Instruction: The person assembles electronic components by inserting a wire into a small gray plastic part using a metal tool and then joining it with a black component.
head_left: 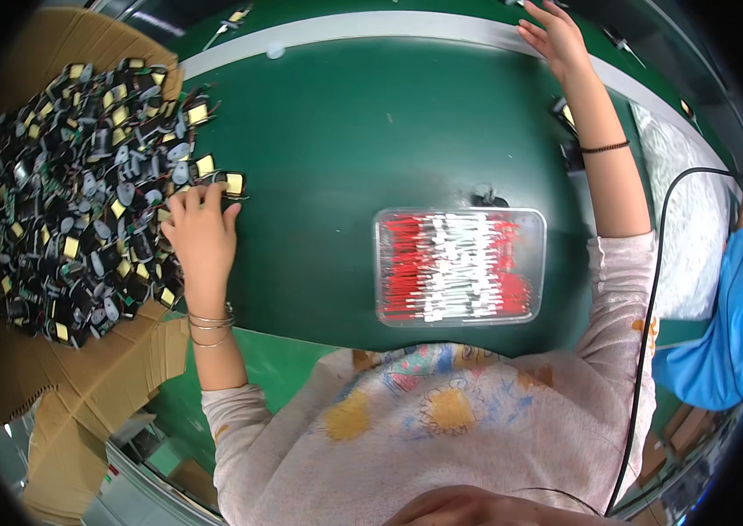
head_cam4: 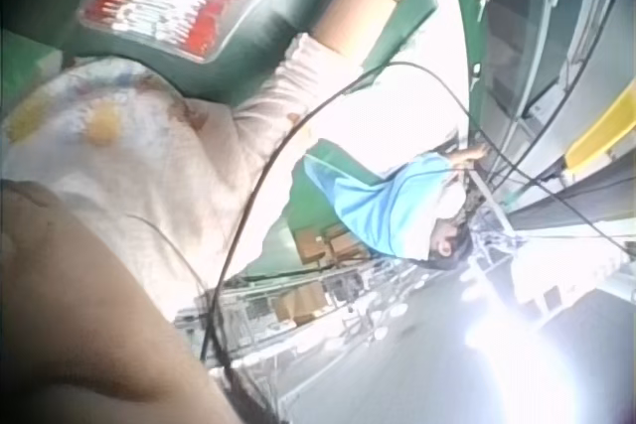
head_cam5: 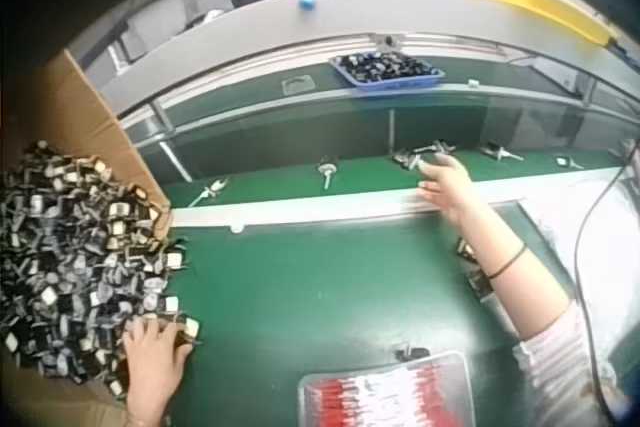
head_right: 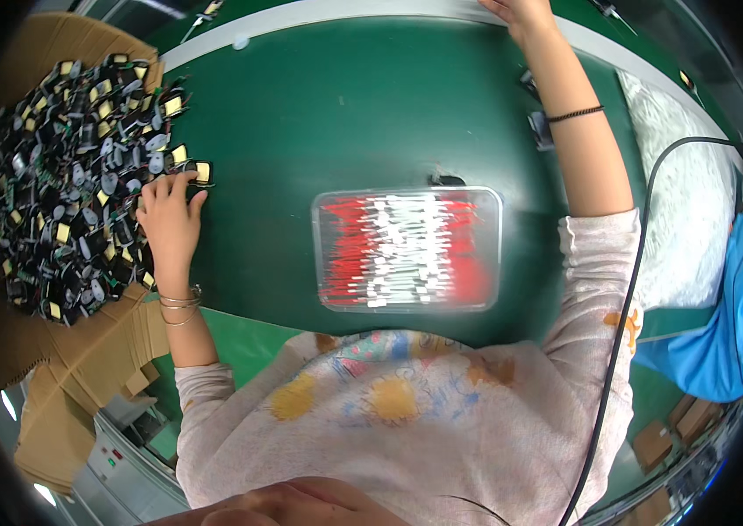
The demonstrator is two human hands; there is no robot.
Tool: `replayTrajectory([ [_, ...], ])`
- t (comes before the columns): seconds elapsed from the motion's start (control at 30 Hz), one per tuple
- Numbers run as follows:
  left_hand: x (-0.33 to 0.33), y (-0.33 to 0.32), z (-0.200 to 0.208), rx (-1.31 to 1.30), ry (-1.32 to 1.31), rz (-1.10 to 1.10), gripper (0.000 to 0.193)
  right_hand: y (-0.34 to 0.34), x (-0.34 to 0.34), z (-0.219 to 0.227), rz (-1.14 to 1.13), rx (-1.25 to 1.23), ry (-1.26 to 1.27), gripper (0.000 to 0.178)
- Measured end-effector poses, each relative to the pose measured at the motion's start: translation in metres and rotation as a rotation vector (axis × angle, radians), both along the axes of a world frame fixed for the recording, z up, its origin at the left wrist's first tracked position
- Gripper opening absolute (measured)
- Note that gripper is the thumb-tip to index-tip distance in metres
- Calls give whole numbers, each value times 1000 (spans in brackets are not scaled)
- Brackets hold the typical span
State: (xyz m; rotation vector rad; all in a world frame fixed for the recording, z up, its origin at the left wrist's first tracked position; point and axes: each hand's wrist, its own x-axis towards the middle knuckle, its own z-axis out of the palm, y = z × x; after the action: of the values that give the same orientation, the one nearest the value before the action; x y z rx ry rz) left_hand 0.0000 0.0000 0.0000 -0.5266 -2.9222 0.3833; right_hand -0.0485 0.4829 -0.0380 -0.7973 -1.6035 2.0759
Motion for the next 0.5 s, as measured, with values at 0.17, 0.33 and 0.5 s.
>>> replayTrajectory([
  [0.17, -15, -1, -6, 158, -20, -141, 34, -62, 101, 52, 462, 609, 89, 32],
  [0.33, -27, 7, -8, 63, 82, -255, 27, -128, 187, 65, 877, 1146, 263, 18],
  [0.5, -12, 36, 8, 500, 61, -459, 19, -151, 197, 46, 810, 1527, 190, 14],
])
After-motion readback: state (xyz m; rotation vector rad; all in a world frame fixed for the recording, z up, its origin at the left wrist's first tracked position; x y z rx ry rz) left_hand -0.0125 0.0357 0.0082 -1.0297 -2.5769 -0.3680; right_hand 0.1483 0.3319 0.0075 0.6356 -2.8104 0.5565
